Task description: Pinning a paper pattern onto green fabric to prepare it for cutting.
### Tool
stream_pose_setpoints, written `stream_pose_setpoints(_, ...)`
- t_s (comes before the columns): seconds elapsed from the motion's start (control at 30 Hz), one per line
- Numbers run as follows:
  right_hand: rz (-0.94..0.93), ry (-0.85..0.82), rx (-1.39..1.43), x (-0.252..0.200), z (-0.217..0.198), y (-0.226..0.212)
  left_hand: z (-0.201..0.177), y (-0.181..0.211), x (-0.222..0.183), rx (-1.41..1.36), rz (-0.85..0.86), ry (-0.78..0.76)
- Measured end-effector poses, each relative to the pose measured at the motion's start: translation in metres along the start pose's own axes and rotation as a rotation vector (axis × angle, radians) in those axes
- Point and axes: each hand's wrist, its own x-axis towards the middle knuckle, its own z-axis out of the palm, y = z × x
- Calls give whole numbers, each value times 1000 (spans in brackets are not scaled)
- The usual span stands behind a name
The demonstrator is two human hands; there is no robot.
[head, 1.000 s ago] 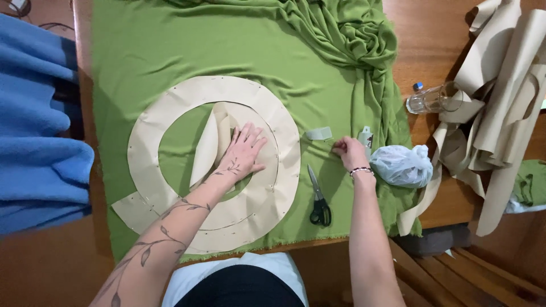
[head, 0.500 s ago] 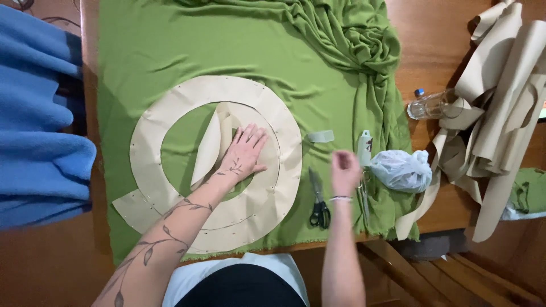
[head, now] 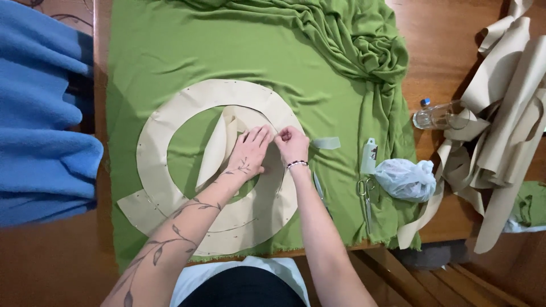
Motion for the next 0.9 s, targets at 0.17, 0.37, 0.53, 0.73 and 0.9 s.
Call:
stream_pose_setpoints(0.17,43,-32,-51,1,-5,-11,-20,2,-7,-54,-37,30)
stream_pose_setpoints(0.37,95,-64,-40,4,-6,-9,-18,3,-5,-52,-59,68)
stream_pose_setpoints(0.53,128,-85,-48,1,-13,-21,-12,2,-6,-68,-59,70)
stream_pose_setpoints(0.73,103,-101,-29,8,-5,-17,-10,1,-5,-28,-74,84)
stream_pose_setpoints(0.9,114,-118,30,-2,-9,-22,-20,-2,-9,-99,-44,101)
